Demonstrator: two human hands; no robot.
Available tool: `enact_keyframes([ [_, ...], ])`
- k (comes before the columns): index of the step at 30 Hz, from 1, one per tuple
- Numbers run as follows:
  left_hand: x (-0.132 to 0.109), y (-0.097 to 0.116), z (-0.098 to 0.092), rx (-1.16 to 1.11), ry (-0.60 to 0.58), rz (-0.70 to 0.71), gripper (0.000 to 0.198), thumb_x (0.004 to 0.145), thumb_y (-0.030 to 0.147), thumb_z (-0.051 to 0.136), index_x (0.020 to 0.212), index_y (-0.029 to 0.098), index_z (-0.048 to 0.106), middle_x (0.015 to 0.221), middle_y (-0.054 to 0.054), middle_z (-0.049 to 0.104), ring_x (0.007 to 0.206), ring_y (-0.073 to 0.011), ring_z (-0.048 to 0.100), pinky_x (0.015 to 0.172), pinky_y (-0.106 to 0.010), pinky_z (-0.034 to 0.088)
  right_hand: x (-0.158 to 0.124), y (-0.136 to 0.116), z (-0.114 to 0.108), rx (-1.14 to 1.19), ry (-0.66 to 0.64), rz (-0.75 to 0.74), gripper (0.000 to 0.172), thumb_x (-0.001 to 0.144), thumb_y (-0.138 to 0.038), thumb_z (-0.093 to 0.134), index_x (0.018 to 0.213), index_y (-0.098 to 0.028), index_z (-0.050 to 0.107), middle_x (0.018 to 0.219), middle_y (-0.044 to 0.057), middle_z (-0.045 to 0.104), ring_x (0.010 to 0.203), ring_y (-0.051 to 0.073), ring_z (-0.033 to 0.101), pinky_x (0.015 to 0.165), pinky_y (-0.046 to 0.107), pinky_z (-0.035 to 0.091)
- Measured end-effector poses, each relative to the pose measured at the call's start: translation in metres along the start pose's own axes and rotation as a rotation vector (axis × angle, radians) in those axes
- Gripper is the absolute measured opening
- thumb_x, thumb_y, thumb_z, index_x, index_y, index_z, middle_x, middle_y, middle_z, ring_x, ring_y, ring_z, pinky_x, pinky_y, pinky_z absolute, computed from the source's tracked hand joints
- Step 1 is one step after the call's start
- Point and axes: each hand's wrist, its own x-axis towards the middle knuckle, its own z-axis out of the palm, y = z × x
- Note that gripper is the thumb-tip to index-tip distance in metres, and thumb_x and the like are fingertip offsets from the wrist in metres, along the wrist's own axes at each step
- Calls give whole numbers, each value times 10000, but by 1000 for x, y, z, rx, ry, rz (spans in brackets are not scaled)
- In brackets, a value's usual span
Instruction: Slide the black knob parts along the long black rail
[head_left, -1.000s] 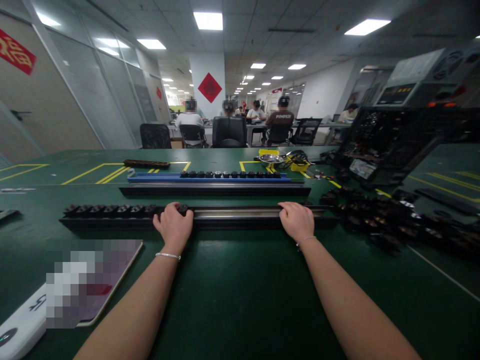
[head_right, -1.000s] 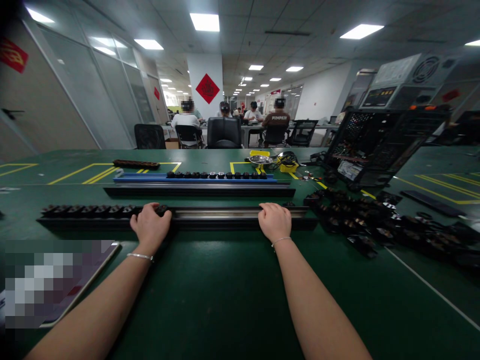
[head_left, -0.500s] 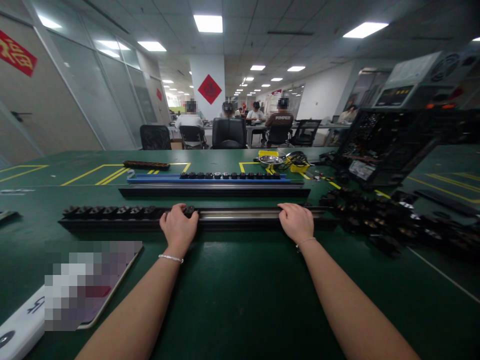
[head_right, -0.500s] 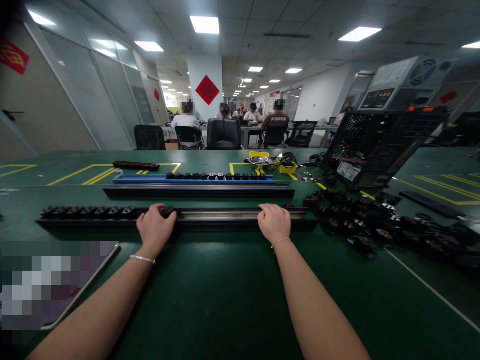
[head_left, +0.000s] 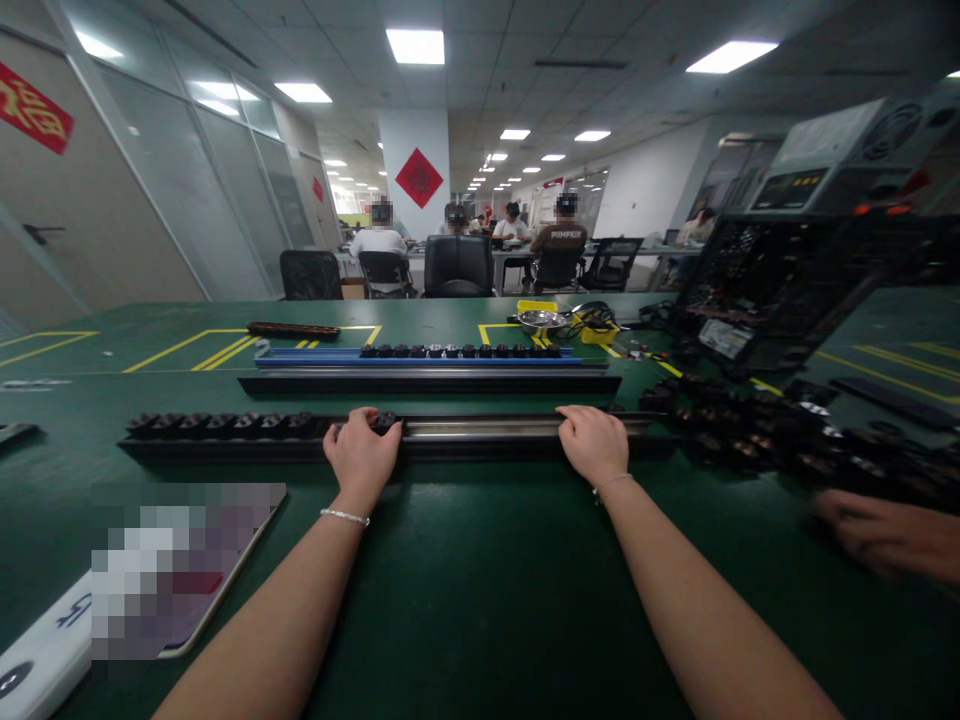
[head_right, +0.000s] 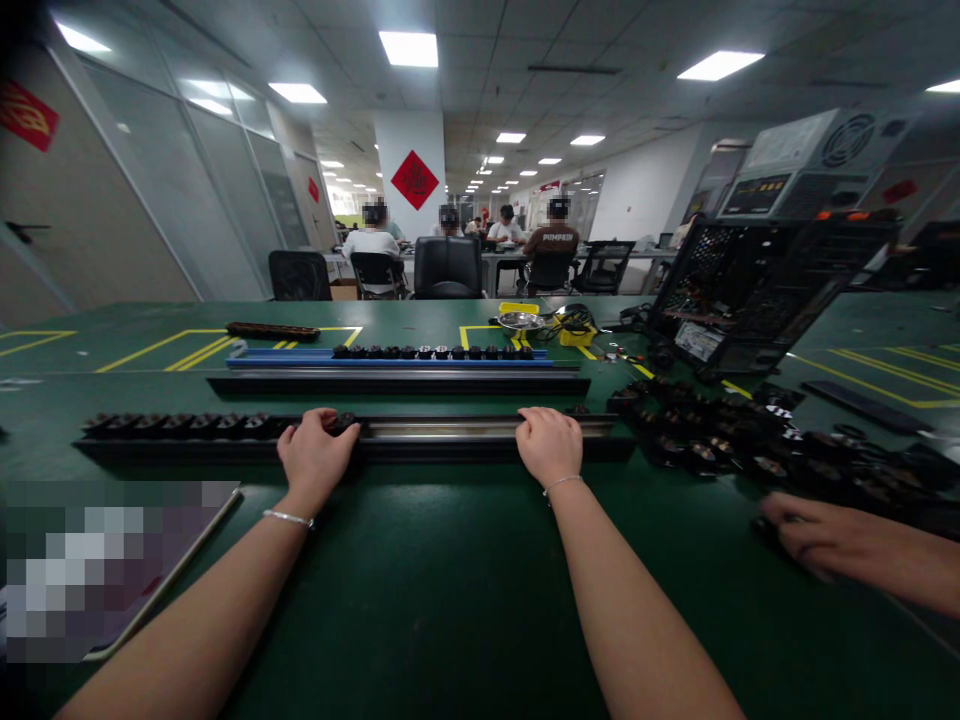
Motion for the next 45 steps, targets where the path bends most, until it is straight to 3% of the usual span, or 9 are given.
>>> enact_keyframes([
  [35,-5,7,1,-86,-63,46,340,728,484,577,948,225,573,914,-34,703,923,-213,630,1074,-423,201,1,2,2,-8,7,-12,363,824,-225,375,1015,-237,683,1095,15,670,1043,186,555,884,361,340],
  [45,-6,10,-1,-92,-82,73,361,711,478,611,947,205,590,906,-48,702,887,-215,640,931,-367,400,0,2,3,-8,20,-5,356,819,-215,385,1013,-243,683,1094,9,672,1044,177,553,893,357,327],
])
